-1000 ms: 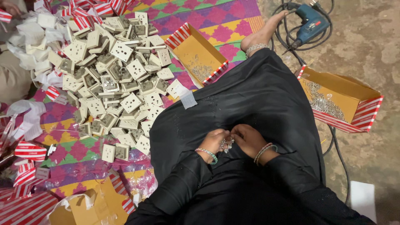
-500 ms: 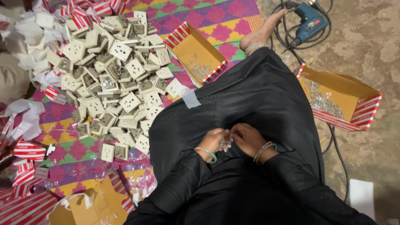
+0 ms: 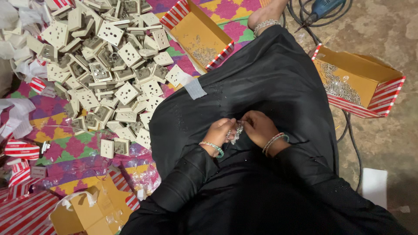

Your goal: The person sits on the floor and repeatedly picks up small metal clips and white plastic electrical socket housings, then joins them by hand. The person handles the components one at a time and places the assembled units aside.

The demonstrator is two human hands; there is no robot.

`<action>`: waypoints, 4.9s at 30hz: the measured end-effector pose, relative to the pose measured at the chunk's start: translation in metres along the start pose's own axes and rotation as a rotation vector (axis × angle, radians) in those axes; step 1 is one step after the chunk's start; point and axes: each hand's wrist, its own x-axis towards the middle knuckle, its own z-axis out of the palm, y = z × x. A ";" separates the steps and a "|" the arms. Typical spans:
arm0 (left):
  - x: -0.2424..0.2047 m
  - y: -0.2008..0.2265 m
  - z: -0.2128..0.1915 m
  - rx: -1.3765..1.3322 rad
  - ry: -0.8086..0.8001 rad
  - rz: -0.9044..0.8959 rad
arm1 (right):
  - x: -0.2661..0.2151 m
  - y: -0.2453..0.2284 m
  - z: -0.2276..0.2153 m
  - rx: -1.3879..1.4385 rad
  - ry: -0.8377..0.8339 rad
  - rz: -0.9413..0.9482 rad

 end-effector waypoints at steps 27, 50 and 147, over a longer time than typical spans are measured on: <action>-0.013 0.013 0.008 -0.184 -0.060 -0.040 | -0.004 0.012 0.009 -0.009 -0.172 -0.571; -0.010 0.009 0.003 -0.110 -0.074 -0.087 | -0.007 -0.007 0.000 -0.228 -0.210 -0.527; 0.012 -0.016 -0.005 -0.162 -0.083 0.006 | 0.002 0.008 0.007 -0.073 -0.034 -0.187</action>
